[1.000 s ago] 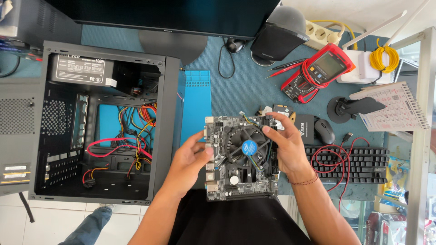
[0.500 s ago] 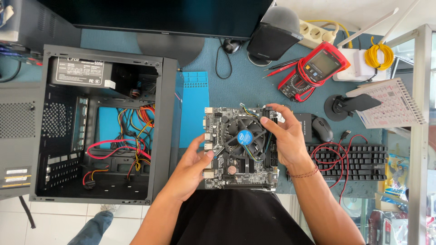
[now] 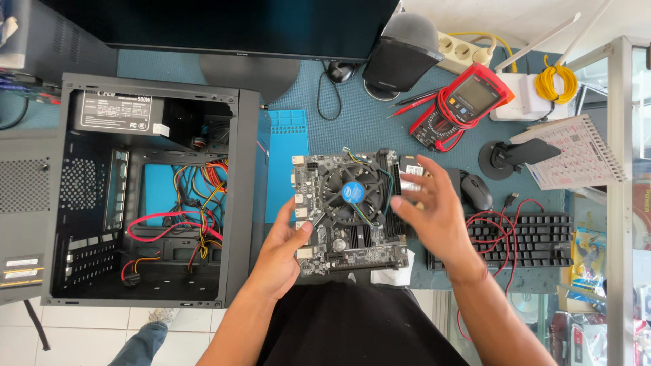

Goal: The person applies thermal paste to a CPU on a motherboard using a syringe and spreads it with a finger. They then place a CPU fan onto the motherboard and connect the fan cable to the appropriate header.

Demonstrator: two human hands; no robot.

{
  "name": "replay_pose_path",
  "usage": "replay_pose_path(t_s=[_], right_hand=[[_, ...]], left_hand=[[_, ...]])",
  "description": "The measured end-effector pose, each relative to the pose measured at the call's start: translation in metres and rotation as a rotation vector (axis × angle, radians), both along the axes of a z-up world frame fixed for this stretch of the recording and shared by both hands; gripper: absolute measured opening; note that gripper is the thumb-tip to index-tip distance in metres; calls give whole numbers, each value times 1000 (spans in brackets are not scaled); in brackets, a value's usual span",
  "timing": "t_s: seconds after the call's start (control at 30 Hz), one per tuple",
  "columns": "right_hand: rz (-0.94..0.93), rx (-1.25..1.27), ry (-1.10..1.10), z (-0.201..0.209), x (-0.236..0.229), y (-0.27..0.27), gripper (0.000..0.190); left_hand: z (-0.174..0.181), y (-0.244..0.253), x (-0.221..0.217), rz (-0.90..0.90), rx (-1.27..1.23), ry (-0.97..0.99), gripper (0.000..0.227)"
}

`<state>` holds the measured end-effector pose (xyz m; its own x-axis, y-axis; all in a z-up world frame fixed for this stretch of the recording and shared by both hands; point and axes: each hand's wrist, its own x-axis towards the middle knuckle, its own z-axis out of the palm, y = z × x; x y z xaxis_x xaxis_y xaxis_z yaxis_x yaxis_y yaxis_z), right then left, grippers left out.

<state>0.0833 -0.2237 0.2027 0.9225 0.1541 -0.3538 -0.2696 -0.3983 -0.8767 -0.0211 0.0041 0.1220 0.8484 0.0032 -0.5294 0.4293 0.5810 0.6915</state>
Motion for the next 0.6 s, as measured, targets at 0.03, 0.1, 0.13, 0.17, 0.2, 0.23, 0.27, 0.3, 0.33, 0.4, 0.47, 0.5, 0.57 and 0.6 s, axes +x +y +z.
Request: replay_pose_path(t_s=[0.03, 0.1, 0.13, 0.17, 0.2, 0.23, 0.27, 0.3, 0.33, 0.4, 0.47, 0.5, 0.57, 0.6], right_hand=[[3, 1, -1, -6, -7, -2, 83], [56, 15, -440, -17, -23, -8, 34], [53, 12, -437, -14, -26, -6, 34], [73, 27, -454, -10, -27, -2, 24], [92, 42, -472, -7, -29, 1, 14], [90, 41, -472, -12, -29, 1, 14], [73, 64, -421, -17, -30, 1, 13], [57, 89, -373, -22, -29, 1, 12], [56, 89, -375, -19, -29, 3, 12], [53, -7, -333, -13, -28, 7, 9], [29, -4, -319, -17, -28, 7, 9], [7, -1, -302, -20, -29, 6, 9], [-4, 11, -279, -25, -27, 3, 9], [-16, 23, -256, -27, -26, 2, 9]], left_hand=[[-2, 2, 0, 3, 1, -1, 75], [-8, 6, 0, 14, -21, -10, 75], [-10, 5, -2, 11, -23, -6, 75], [-13, 5, -3, 16, -15, -11, 77], [-15, 5, -3, 22, -8, -16, 79], [-11, 4, -3, 20, -8, -15, 79], [-8, 3, -3, 21, -16, -16, 79], [-4, 3, -2, 24, -23, -19, 80], [-2, 1, 0, 23, -22, -21, 80], [1, -2, -1, 29, 32, -2, 77], [3, -2, -1, 27, 33, -7, 77], [4, -3, -2, 26, 32, -9, 77], [12, -6, 0, 28, 33, -14, 76], [16, -7, 1, 29, 35, -21, 75]])
